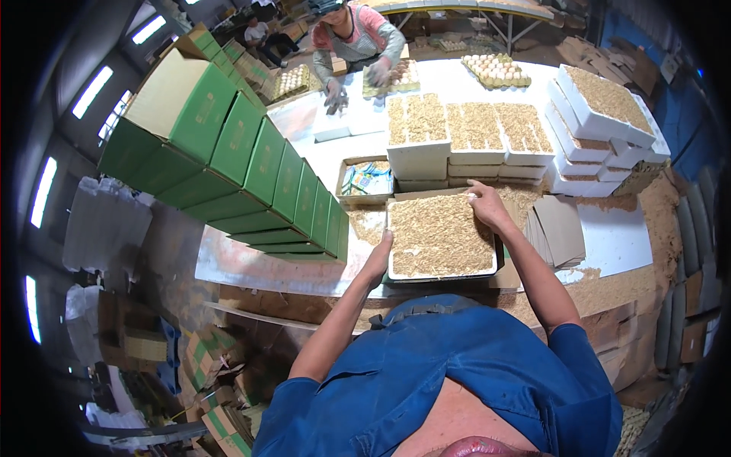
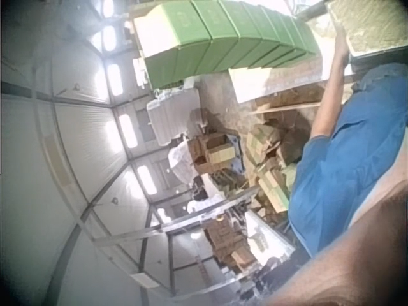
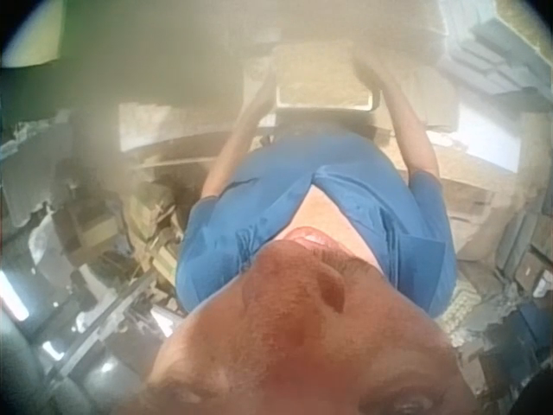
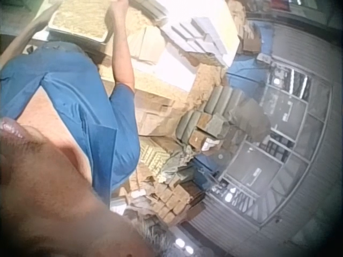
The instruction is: The person assembles cardboard boxes and fills them with tray-packed materials by hand.
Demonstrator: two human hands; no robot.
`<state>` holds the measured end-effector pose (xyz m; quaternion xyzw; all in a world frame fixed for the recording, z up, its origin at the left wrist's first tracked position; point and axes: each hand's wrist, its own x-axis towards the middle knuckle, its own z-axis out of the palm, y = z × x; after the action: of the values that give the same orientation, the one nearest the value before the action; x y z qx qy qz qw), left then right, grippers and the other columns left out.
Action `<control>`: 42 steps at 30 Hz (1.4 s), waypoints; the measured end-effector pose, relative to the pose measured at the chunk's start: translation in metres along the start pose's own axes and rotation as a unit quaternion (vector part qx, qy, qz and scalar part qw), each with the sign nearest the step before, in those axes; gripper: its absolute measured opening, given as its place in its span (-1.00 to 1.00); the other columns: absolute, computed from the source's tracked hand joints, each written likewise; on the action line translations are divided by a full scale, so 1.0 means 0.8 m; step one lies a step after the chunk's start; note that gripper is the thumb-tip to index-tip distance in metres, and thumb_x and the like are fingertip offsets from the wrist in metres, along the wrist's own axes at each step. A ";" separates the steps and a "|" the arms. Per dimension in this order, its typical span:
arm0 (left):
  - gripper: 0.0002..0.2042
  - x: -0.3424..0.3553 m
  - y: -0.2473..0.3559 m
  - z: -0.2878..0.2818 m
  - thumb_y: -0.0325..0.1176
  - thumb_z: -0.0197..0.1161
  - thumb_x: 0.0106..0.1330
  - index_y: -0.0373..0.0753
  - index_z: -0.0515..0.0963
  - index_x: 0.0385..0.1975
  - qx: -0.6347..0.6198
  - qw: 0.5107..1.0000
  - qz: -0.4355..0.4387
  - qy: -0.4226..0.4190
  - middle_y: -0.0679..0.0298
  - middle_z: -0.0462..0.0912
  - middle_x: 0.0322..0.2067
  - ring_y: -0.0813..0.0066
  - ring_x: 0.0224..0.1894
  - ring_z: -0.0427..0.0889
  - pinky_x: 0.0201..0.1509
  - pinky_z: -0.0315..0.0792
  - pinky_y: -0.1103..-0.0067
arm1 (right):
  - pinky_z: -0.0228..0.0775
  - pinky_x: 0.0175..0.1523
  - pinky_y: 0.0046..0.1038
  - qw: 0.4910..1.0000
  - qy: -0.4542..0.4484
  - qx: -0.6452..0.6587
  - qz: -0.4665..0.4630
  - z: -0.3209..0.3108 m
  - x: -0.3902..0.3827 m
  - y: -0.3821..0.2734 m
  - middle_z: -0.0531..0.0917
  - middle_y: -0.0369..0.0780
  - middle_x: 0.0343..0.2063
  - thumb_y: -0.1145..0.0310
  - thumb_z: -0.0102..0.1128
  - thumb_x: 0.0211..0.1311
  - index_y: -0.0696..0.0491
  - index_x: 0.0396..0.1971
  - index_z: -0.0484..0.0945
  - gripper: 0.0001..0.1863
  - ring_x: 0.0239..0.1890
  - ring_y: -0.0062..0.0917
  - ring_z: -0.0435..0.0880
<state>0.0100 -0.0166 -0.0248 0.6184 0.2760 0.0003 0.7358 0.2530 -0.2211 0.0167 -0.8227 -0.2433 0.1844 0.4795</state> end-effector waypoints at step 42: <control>-0.01 0.055 0.026 0.128 0.34 0.20 0.13 0.05 -0.08 0.51 0.757 0.593 0.192 -0.197 -0.17 -0.24 0.48 -0.35 0.49 -0.21 0.29 -0.03 -0.38 | 0.03 0.42 0.14 0.843 0.202 -0.363 0.341 -0.164 -0.126 0.365 0.09 -0.18 0.47 -0.21 0.48 -0.15 -0.15 0.44 0.14 0.12 0.48 -0.06 0.03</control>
<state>0.0958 -0.0901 -0.0150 0.9765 -0.0998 -0.1895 0.0227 0.3067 -0.4945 -0.1711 -0.9881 0.1053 0.0643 0.0922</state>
